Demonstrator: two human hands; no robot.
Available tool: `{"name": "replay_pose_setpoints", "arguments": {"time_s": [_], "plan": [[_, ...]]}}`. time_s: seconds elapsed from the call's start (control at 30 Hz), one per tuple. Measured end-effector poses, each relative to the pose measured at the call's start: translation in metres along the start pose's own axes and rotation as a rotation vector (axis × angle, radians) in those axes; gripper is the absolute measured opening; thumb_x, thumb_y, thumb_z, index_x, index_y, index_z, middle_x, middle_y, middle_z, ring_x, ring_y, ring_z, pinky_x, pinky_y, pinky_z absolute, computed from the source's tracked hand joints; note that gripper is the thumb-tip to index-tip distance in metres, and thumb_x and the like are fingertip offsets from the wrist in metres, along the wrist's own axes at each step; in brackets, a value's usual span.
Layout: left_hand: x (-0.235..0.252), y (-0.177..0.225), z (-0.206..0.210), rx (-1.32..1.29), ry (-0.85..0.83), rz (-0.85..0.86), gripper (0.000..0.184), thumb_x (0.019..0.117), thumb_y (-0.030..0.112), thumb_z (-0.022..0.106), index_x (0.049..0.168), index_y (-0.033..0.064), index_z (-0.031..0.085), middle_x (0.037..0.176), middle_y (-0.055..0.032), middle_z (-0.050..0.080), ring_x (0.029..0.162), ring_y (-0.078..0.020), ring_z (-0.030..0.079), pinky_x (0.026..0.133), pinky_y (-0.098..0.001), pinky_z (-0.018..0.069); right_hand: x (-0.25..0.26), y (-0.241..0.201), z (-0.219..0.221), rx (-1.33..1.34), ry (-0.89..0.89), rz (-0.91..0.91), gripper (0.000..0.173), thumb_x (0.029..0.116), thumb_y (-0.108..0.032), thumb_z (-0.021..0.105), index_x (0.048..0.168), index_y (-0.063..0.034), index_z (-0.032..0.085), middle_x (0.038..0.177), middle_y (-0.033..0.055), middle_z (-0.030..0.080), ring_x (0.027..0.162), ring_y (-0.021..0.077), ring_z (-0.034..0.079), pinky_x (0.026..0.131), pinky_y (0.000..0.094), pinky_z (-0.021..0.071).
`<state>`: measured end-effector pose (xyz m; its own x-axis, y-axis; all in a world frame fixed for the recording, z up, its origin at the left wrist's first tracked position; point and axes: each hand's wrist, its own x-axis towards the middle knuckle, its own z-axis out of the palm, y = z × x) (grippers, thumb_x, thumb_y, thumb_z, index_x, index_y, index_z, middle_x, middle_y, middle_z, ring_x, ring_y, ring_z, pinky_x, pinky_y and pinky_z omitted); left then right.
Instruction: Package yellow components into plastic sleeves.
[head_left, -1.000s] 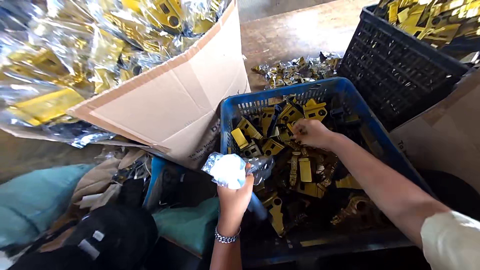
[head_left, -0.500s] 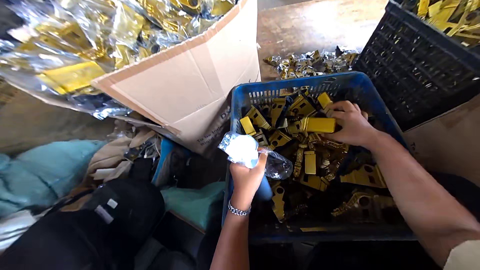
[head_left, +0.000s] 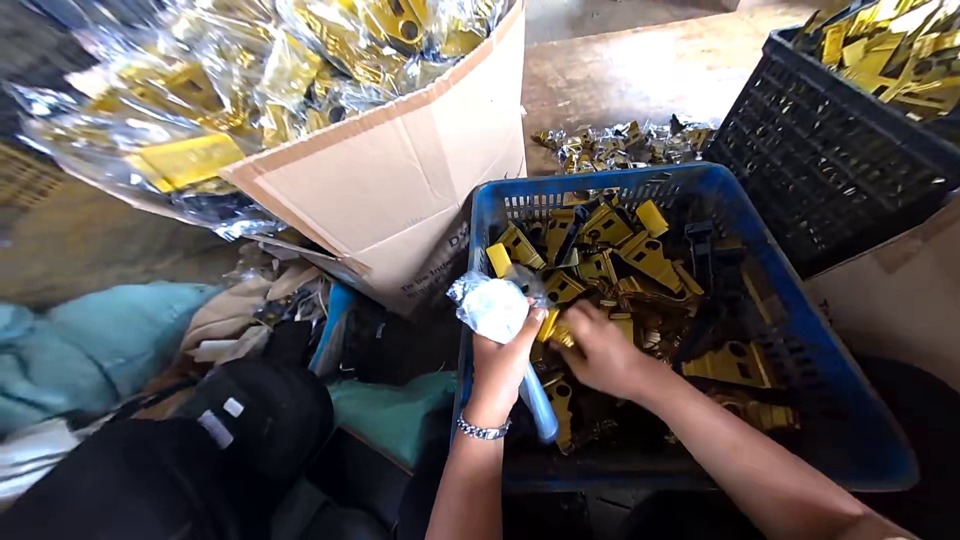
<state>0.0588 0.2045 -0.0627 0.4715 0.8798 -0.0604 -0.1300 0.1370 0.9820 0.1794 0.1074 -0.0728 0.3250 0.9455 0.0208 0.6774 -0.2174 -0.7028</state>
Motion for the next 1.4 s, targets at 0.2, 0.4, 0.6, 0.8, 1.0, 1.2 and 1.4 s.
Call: {"name": "replay_pose_setpoints", "arguments": {"time_s": [0.2,0.4,0.6,0.8,1.0,1.2,1.4], "plan": [[0.008,-0.021,-0.002,0.37,-0.021,0.243,0.041,0.0803,0.01,0.08,0.11,-0.012,0.064,0.098,-0.0091,0.072,0.092,-0.0016,0.068,0.087,-0.0196,0.0554,0.028,-0.005,-0.001,0.24,-0.211,0.281,0.074,0.1003,-0.019,0.063,0.155,0.0049,0.02,0.151,0.027,0.042,0.136,0.0312,0.051,0.113,0.0417,0.0423],[0.016,-0.015,-0.009,0.236,0.218,0.426,0.049,0.077,0.008,0.084,0.113,-0.0132,0.058,0.098,-0.0061,0.071,0.093,-0.0017,0.068,0.088,-0.0203,0.0567,0.009,-0.006,-0.019,0.754,0.068,0.25,0.064,0.0864,-0.017,0.077,0.143,-0.0009,0.052,0.132,0.0135,0.063,0.117,0.0135,0.063,0.098,0.0286,0.0531],[-0.016,-0.016,0.006,0.143,0.019,0.348,0.038,0.0861,0.005,0.074,0.114,-0.0147,0.059,0.103,-0.0081,0.072,0.099,-0.004,0.068,0.093,-0.022,0.0559,0.011,-0.006,-0.01,0.702,0.133,0.22,0.071,0.0869,-0.018,0.075,0.15,-0.0033,0.046,0.148,0.0201,0.049,0.13,0.0214,0.054,0.105,0.0332,0.0482],[-0.006,0.002,-0.01,-0.052,0.041,0.191,0.019,0.0899,0.0,0.063,0.109,-0.0012,0.061,0.095,0.0008,0.069,0.092,-0.0071,0.068,0.085,-0.0267,0.0593,0.005,-0.011,-0.005,0.88,0.312,0.16,0.028,0.0889,-0.003,0.072,0.115,0.003,0.064,0.107,0.006,0.068,0.094,0.0056,0.067,0.084,0.0224,0.0582],[-0.023,-0.012,0.0,0.125,-0.238,0.137,0.021,0.0924,0.002,0.066,0.11,-0.0086,0.063,0.09,-0.0024,0.072,0.074,-0.0058,0.069,0.072,-0.0238,0.0613,0.016,-0.003,-0.013,0.347,0.076,0.093,0.06,0.0827,-0.006,0.075,0.138,0.0036,0.054,0.115,0.0197,0.068,0.098,0.0217,0.069,0.088,0.0372,0.0572],[-0.013,0.009,-0.023,-0.064,-0.162,0.068,0.031,0.093,-0.004,0.047,0.123,-0.0068,0.05,0.103,-0.0091,0.075,0.079,-0.0201,0.075,0.073,-0.0369,0.065,0.026,0.043,-0.086,0.341,0.381,0.143,0.029,0.0949,-0.006,0.069,0.121,0.0046,0.064,0.111,0.0199,0.068,0.095,0.0252,0.069,0.085,0.0443,0.0588],[-0.011,-0.019,0.003,0.36,-0.137,0.17,0.054,0.0741,0.007,0.086,0.117,-0.0138,0.06,0.101,-0.011,0.072,0.09,-0.0073,0.07,0.085,-0.0245,0.0595,0.014,0.01,-0.055,0.457,0.056,0.143,0.051,0.0953,-0.022,0.071,0.135,0.0063,0.056,0.127,0.0231,0.063,0.105,0.024,0.068,0.092,0.0395,0.0579]]}}
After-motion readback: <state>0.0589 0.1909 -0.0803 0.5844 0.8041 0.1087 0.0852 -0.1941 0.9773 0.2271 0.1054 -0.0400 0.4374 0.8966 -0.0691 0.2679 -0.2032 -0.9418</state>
